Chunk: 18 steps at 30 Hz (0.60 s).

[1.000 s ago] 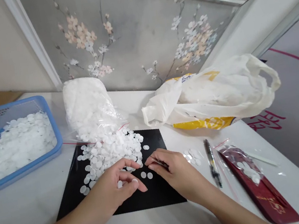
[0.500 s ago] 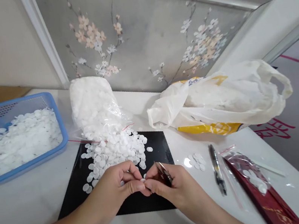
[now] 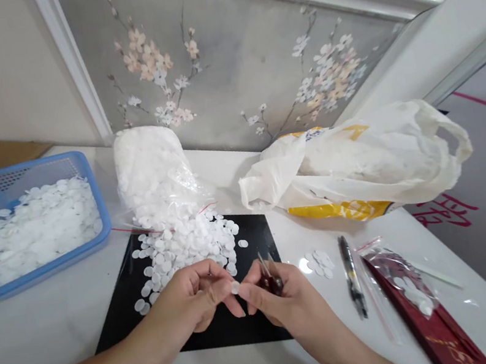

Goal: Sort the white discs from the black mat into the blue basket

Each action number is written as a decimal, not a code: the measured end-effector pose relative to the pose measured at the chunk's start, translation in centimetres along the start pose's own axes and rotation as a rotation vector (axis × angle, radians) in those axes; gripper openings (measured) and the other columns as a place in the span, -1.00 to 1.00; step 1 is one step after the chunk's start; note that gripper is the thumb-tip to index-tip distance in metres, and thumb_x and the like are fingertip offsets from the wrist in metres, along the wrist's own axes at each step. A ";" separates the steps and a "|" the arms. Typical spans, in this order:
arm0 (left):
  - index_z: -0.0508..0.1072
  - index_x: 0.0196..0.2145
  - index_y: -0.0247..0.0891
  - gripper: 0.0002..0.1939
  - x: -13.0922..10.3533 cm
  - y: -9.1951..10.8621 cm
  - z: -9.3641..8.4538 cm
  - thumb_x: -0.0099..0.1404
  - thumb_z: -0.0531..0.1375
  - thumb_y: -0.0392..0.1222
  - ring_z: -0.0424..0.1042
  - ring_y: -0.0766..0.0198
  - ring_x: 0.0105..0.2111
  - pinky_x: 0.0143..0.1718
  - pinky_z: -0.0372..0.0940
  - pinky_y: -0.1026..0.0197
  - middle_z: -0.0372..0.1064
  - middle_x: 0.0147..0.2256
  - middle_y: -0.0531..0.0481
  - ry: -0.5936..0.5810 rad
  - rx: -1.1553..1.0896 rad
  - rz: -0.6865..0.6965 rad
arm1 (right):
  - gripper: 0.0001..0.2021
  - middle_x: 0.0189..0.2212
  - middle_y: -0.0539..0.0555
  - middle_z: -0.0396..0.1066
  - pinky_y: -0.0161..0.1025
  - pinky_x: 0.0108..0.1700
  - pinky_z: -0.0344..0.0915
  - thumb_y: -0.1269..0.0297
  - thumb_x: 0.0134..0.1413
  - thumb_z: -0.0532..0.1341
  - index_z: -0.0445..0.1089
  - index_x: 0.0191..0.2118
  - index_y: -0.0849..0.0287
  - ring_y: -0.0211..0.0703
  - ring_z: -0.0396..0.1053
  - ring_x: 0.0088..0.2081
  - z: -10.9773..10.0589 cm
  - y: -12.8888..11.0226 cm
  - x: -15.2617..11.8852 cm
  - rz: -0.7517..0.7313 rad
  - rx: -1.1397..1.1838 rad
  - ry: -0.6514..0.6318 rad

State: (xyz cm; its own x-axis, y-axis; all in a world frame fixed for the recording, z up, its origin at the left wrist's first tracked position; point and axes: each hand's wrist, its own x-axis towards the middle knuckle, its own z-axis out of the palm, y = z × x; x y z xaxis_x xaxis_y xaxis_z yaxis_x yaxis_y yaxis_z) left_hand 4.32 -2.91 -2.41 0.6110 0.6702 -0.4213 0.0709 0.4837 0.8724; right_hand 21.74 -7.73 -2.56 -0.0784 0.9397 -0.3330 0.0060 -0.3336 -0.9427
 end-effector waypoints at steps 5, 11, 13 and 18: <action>0.25 -0.47 -0.24 -0.84 -0.2 1.4 -0.6 0.22 0.15 -0.20 -0.09 0.49 -0.66 -0.59 -0.18 0.28 0.50 -0.44 0.01 0.085 -0.068 0.034 | -0.87 -0.53 -0.06 0.33 -0.30 -0.40 0.12 0.33 0.06 0.23 0.37 -0.49 0.14 -0.26 0.23 -0.47 -1.6 -0.1 0.8 -0.176 -0.460 0.124; 0.25 -0.51 -0.22 -0.96 -0.1 2.2 -1.7 0.08 0.04 -0.28 -0.04 0.41 -0.64 -0.60 -0.20 0.27 0.23 -0.66 0.14 0.169 -0.037 0.043 | -0.84 -0.45 -0.08 0.30 -0.32 -0.39 0.15 0.53 -0.10 0.31 0.37 -0.49 0.12 -0.26 0.27 -0.44 -2.2 0.3 1.8 -0.104 -0.711 0.054; 0.34 -0.43 -0.22 -0.88 0.0 1.8 -1.6 0.21 0.05 -0.19 -0.04 0.40 -0.64 -0.59 -0.17 0.28 0.09 -0.71 0.20 0.155 0.137 0.029 | -0.79 -0.47 -0.09 0.28 -0.33 -0.40 0.14 0.59 -0.12 0.30 0.34 -0.52 0.14 -0.28 0.25 -0.46 -1.9 0.3 1.8 -0.104 -0.738 0.034; 0.37 -0.19 -0.20 -0.73 0.4 1.2 -1.5 0.33 0.03 0.01 -0.01 0.40 -0.62 -0.56 -0.09 0.31 0.11 -0.65 0.23 0.106 0.287 0.016 | -0.82 -0.56 -0.12 0.28 -0.34 -0.42 0.12 0.56 -0.05 0.26 0.32 -0.50 0.14 -0.28 0.22 -0.49 -1.5 0.4 1.8 -0.085 -0.655 0.040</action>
State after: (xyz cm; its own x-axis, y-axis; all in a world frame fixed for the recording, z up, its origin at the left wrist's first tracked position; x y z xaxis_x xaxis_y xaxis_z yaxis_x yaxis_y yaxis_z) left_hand 3.40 -1.24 -1.93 0.5295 0.7385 -0.4174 0.2913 0.3039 0.9071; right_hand 23.08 -6.08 -3.56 -0.0684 0.9670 -0.2455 0.6074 -0.1548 -0.7792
